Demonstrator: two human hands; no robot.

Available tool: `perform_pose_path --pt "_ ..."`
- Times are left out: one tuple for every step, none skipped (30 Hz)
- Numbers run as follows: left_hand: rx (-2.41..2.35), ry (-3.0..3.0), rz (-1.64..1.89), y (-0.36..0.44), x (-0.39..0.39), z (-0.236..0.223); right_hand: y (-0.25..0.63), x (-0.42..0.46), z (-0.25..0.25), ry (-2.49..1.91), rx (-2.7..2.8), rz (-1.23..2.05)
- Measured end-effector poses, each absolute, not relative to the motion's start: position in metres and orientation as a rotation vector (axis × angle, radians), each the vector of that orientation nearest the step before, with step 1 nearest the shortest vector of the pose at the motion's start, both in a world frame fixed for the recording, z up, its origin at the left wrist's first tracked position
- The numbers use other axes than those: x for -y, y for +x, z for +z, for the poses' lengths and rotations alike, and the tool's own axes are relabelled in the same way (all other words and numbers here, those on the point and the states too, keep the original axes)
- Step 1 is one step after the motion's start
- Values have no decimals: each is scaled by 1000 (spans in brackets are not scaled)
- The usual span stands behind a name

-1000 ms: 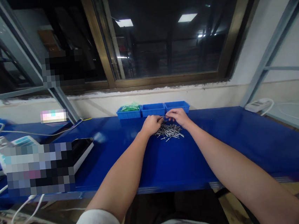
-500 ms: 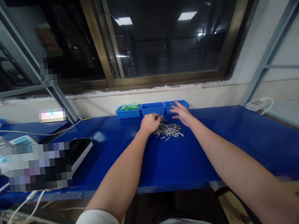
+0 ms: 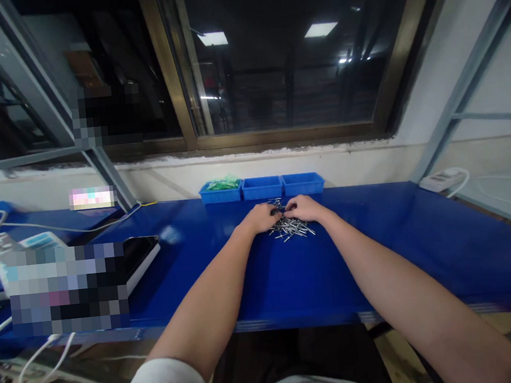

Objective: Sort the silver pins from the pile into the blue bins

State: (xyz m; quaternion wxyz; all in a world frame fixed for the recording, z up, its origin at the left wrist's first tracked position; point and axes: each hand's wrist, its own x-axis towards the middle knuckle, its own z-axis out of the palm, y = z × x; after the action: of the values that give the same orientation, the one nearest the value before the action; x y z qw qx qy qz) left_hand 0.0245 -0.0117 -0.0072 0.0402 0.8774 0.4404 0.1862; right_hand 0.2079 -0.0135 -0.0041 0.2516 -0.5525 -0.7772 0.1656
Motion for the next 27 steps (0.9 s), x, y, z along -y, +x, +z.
perform_pose_path --pt "-1348 2685 574 25 13 -7 207 14 -4 -1489 2137 438" --pt "-1347 2682 574 25 13 -6 207 14 -4 -1477 2154 424" --pt "-1346 2680 572 25 14 -5 207 14 -4 -1466 2170 414" --pt "-1347 2679 568 25 15 -5 206 13 -4 -1456 2181 407" --pt "-1347 2677 562 25 15 -4 206 13 -4 -1449 2187 401" --pt "-1348 2675 559 25 16 -4 206 13 -5 -1446 2188 395" --pt "-1347 2671 558 25 16 -4 206 13 -5 -1449 2186 386" --pt "-1345 2668 556 24 16 -4 206 13 -5 -1458 2181 376" --pt "-1341 2666 554 24 16 -4 206 12 -5 -1473 2176 362" --pt "-1341 2665 550 24 15 -5 206 12 -5 -1492 2172 347" --pt "-1342 2668 541 24 15 -5 206 11 -6 -1512 2169 332" --pt "-1346 2671 528 24 14 -5 206 11 -6 -1530 2167 319" --pt "-1351 2673 515 24 14 -6 206 10 -7 -1545 2166 307" --pt "-1356 2673 509 24 13 -6 206 9 -7 -1557 2162 295" --pt "-1362 2668 506 24 12 -7 207 9 -8 -1566 2159 285" --pt "-1368 2660 507 24 12 -7 207 9 -8 -1571 2156 277" --pt "-1374 2650 511 24 11 -7 207 8 -8 -1575 2155 268" --pt "-1380 2642 515 25 11 -7 207 8 -8 -1579 2157 260" --pt "-1384 2639 515 25 11 -7 208 8 -8 -1581 2159 251" --pt "-1387 2639 510 25 11 -6 208 8 -8 -1584 2161 244" --pt "-1392 2641 507 25 12 -6 208 8 -8 -1588 2160 238" --pt "-1398 2643 504 25 12 -5 208 9 -8 -1594 2157 232" --pt "-1404 2642 501 26 13 -5 208 9 -7 -1601 2153 230" --pt "-1410 2641 501 26 14 -4 209 9 -7 -1608 2147 234" --pt "-1415 2638 503 26 14 -4 209 10 -5 -1616 2139 245" --pt "-1421 2635 502 26 14 -4 210 11 -4 -1625 2131 264" --pt "-1425 2635 495 26 14 -4 211 11 -2 -1634 2122 291"
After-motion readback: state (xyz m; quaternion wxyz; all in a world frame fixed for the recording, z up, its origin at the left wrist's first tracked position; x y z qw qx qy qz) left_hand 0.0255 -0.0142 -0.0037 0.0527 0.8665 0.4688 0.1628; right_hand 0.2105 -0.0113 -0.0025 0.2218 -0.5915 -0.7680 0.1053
